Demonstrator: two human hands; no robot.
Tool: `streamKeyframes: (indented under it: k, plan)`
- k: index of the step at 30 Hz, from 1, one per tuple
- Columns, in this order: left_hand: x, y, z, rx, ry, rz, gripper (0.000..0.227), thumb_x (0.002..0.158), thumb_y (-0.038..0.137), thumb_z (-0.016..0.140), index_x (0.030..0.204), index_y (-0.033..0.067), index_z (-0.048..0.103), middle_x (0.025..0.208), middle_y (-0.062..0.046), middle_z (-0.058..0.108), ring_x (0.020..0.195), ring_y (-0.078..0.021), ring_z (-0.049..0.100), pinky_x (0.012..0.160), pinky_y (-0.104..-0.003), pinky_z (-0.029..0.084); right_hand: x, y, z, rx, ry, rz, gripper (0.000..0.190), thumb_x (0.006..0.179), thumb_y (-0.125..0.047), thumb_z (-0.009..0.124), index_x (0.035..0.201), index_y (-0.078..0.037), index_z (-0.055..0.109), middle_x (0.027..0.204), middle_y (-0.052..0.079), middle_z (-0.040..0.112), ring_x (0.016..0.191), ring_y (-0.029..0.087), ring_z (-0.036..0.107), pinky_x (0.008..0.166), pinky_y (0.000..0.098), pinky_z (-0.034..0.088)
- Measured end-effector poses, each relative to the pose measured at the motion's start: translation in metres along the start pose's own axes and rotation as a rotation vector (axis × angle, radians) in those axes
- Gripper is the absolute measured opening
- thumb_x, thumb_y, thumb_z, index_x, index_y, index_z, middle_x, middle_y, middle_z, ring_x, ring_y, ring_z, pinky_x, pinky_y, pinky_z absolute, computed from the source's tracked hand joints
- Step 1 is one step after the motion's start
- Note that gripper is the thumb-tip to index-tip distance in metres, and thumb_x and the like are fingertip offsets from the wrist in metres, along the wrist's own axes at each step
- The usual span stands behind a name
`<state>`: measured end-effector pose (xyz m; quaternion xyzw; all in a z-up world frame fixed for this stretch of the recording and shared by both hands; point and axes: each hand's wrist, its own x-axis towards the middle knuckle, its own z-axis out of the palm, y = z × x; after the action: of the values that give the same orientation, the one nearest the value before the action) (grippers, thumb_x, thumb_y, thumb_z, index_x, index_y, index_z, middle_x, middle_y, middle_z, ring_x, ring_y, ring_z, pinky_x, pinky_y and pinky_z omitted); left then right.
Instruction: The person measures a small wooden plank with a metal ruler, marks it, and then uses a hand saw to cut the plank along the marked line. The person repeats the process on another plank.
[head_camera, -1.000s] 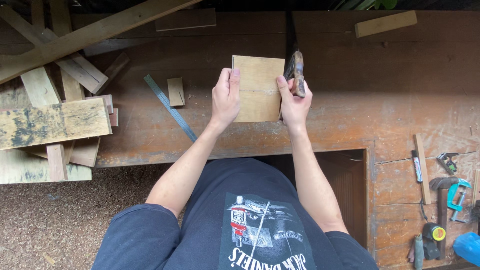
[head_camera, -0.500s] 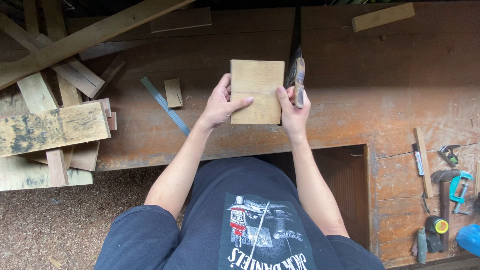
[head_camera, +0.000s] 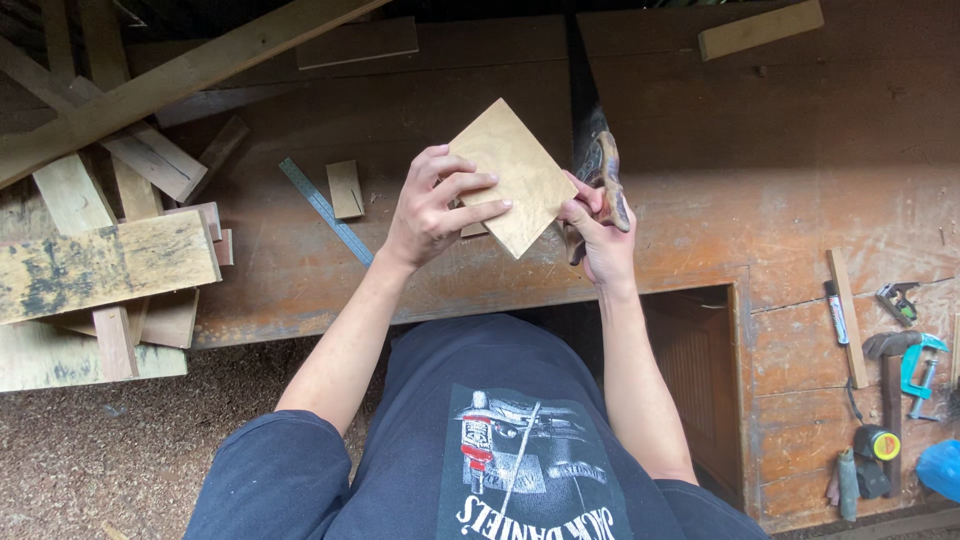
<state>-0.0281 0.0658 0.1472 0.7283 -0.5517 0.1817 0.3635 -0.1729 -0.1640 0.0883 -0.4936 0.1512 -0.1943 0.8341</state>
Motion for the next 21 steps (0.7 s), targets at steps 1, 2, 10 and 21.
streamKeyframes:
  k: [1,2,10,21]
  plan:
    - [0.000,0.000,0.001,-0.009,0.005,-0.016,0.032,0.086,0.012,0.080,0.111,0.0317,0.079,0.115,0.005,0.070,0.116,-0.0195,0.058,0.111,-0.049,0.046,0.000,-0.003,0.001,-0.028,-0.006,-0.016,0.026,0.095,0.005,0.071,0.089,-0.007,0.049,0.139,0.032,0.061,0.112,0.024,0.070,0.093,0.0377,0.062]
    - [0.000,-0.001,0.002,-0.016,0.010,-0.036,0.033,0.086,0.009,0.080,0.110,0.0309,0.080,0.113,0.006,0.071,0.115,-0.0190,0.058,0.110,-0.048,0.047,-0.001,-0.006,0.003,-0.055,-0.014,-0.030,0.027,0.095,0.006,0.071,0.088,-0.007,0.049,0.138,0.032,0.062,0.114,0.024,0.070,0.093,0.0379,0.062]
    - [-0.013,-0.010,0.012,-0.752,-0.074,-1.016,0.026,0.096,0.021,0.073,0.119,0.0093,0.072,0.101,-0.003,0.077,0.093,-0.0107,0.071,0.085,-0.027,0.058,-0.014,-0.025,0.013,-0.393,0.019,-0.193,0.033,0.099,0.004,0.074,0.090,-0.007,0.045,0.117,0.024,0.073,0.110,0.023,0.070,0.094,0.0319,0.059]
    - [-0.035,-0.063,0.067,-0.651,-0.240,-1.196,0.045,0.085,0.026,0.077,0.121,0.0001,0.069,0.101,-0.008,0.077,0.091,-0.0133,0.073,0.081,-0.028,0.059,-0.064,-0.018,-0.013,-1.130,-0.116,-0.478,0.039,0.092,-0.016,0.083,0.071,-0.008,0.051,0.063,0.004,0.055,0.053,0.011,0.051,0.049,0.0272,0.043]
